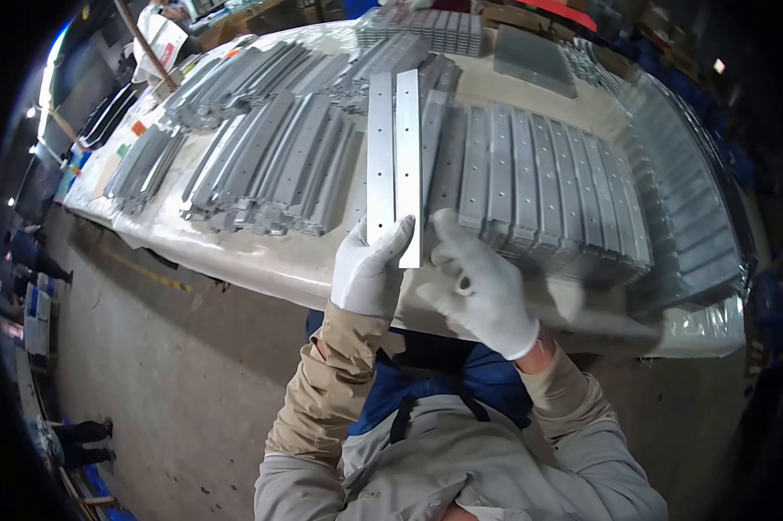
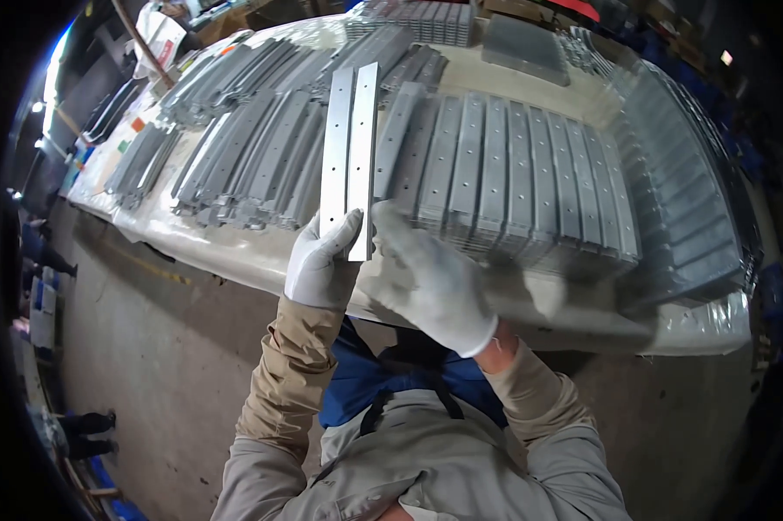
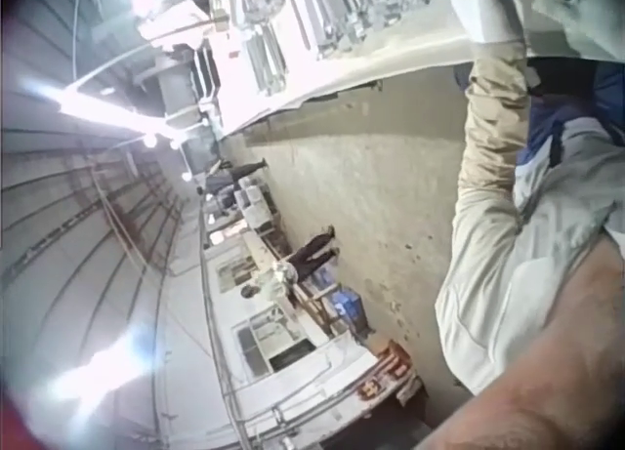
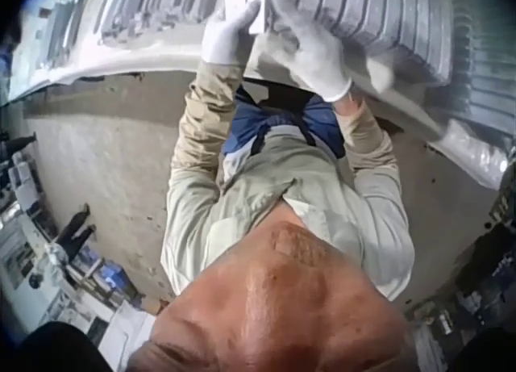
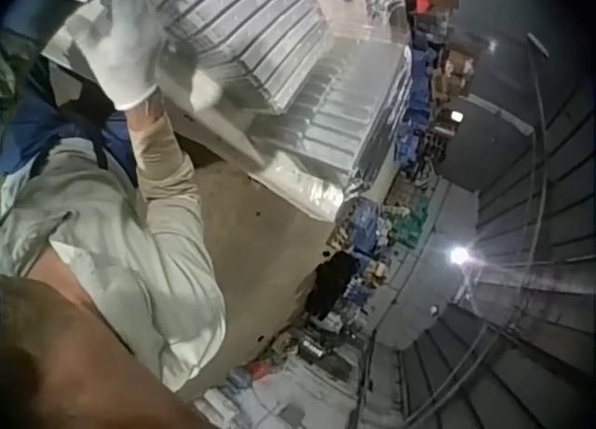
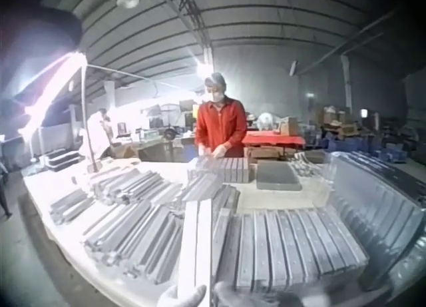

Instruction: Inspecting and organizing metal bars on a production table.

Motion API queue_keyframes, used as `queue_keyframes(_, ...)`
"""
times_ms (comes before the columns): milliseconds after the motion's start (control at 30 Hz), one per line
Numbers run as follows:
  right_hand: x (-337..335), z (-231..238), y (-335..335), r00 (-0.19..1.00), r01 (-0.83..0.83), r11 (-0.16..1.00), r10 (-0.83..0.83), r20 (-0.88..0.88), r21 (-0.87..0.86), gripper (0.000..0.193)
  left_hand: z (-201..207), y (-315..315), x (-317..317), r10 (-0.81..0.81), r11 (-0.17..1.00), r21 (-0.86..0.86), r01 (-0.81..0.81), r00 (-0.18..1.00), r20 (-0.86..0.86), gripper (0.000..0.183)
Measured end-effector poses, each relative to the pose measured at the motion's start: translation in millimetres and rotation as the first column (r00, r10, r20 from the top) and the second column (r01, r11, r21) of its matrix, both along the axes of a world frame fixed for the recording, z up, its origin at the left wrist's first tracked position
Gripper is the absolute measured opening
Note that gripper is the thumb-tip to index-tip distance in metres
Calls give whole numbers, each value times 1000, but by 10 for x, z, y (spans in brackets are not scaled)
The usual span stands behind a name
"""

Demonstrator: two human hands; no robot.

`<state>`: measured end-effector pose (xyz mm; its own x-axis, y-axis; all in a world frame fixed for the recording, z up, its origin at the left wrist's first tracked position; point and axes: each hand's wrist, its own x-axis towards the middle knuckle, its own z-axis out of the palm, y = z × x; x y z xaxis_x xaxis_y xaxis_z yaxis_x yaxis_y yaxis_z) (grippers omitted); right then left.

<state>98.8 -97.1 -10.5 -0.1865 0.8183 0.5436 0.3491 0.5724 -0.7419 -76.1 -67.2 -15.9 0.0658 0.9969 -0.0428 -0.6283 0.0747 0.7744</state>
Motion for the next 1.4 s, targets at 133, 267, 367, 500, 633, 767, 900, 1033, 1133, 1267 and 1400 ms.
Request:
queue_keyframes(133, -11, -49, 42, 935, 82, 986, -127, 331, 147, 61, 11, -47, 109, -57, 997, -48, 58, 998, 23, 30)
queue_keyframes(267, 30, -129, 22, 973, 122, 977, -153, 171, 177, 53, -50, -50, 104, -127, 987, -109, 119, 990, -69, 30)
queue_keyframes(367, 35, -147, -23, 974, 145, 962, -180, 137, 230, 52, 76, -57, 139, -170, 979, -128, 161, 983, -64, 29)
queue_keyframes(500, 18, -163, -100, 969, 232, 964, -241, 61, 129, 57, -7, -63, 240, -188, 980, -95, 176, 974, -130, 28)
queue_keyframes(633, -23, -116, -136, 941, 297, 914, -330, -79, -275, 63, -64, -131, 289, -174, 984, -81, 161, 966, -190, 31)
queue_keyframes(767, 36, -7, -188, 795, -108, 725, -348, -497, -680, 66, -9, -142, 147, -228, 974, -83, 212, 888, -399, 33)
queue_keyframes(900, 275, -39, -98, 739, 2, 837, -369, -563, -547, 52, 148, -148, 135, -89, 992, 10, 126, 749, -657, 34)
queue_keyframes(1033, 379, 54, -15, 825, 527, 838, -545, 150, 143, 36, 71, -32, 120, 413, 895, 436, 93, 195, -889, 39)
queue_keyframes(1133, 268, 299, -63, 615, 404, 836, -548, 567, 371, 25, 132, -43, 123, 604, 791, 574, 210, -122, -788, 43)
queue_keyframes(1267, 157, 359, 0, 586, 259, 839, -530, 613, 478, 28, 207, -126, 271, 603, 791, 539, 291, -216, -768, 49)
queue_keyframes(1400, 78, 237, 8, 626, 192, 848, -494, 603, 494, 27, 198, -166, 351, 535, 823, 465, 326, -170, -828, 54)
